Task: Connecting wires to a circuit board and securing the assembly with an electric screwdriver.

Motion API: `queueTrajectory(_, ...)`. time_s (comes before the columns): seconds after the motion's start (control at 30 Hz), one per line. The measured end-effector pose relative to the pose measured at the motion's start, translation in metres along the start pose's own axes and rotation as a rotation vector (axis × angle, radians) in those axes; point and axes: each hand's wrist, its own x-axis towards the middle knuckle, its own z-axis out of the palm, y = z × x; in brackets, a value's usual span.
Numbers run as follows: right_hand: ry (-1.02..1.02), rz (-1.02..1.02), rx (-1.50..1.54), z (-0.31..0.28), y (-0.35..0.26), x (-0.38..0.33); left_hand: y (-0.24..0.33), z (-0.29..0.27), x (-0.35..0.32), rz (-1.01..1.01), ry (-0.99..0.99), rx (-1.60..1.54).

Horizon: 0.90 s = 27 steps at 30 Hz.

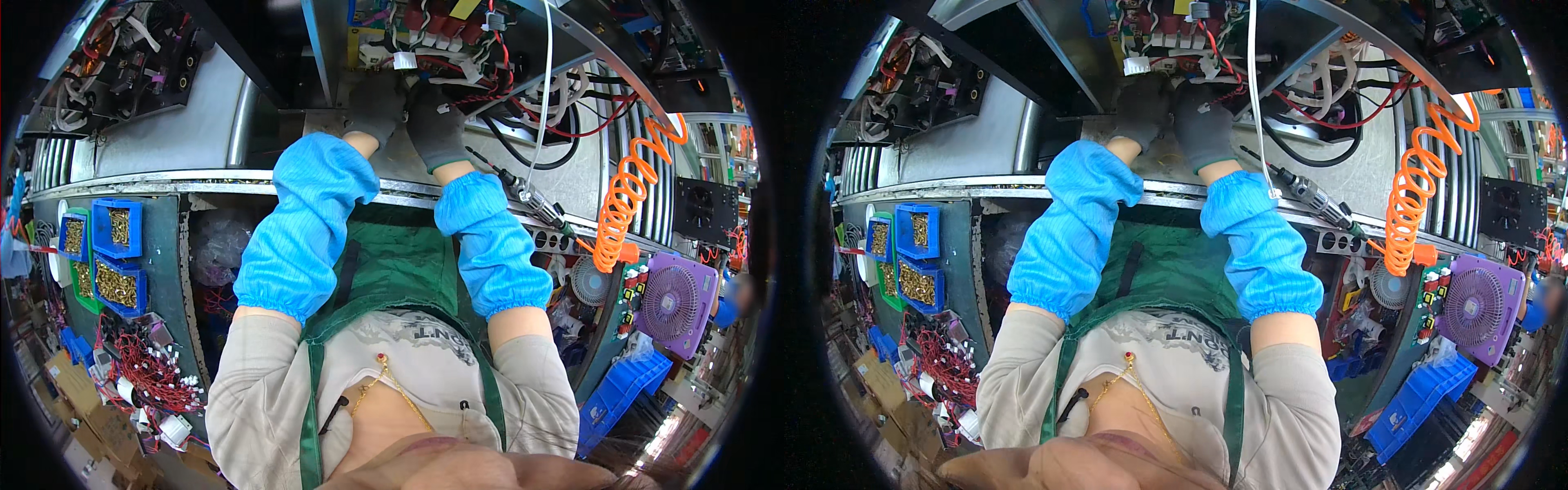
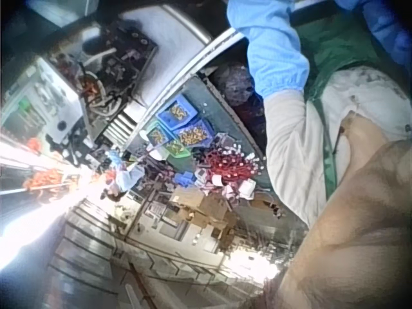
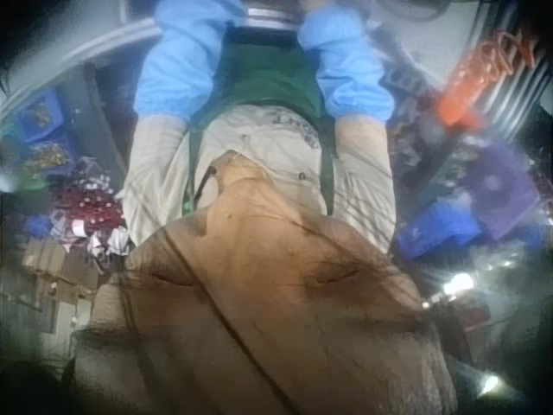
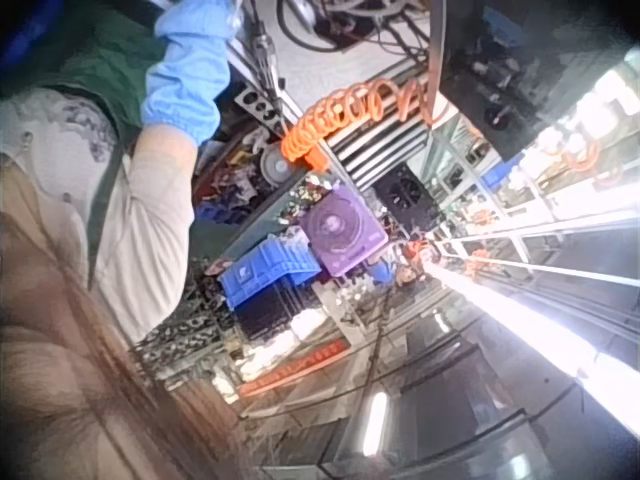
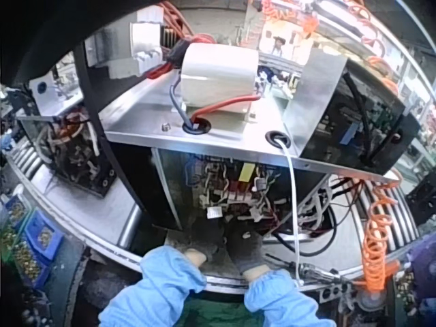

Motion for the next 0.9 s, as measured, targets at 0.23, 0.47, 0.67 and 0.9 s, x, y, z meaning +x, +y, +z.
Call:
queueTrajectory(0.23,-0.031,0.02,0.079,0.0,-0.004,0.012,-0.013,0.014,0.006,0.04,0.113,0.108)
queueTrajectory(0.47,0.089,0.037,0.133,0.001,-0.004,0.01,-0.009,0.007,0.004,0.068,0.134,0.023)
queueTrajectory(0.67,-0.022,0.101,0.123,-0.011,0.001,0.016,-0.007,0.008,0.006,0.07,0.062,0.048)
queueTrajectory(0.9,0.132,0.106,0.425,-0.061,-0.015,-0.041,-0.014,-0.011,0.012,0.148,-0.128,0.174)
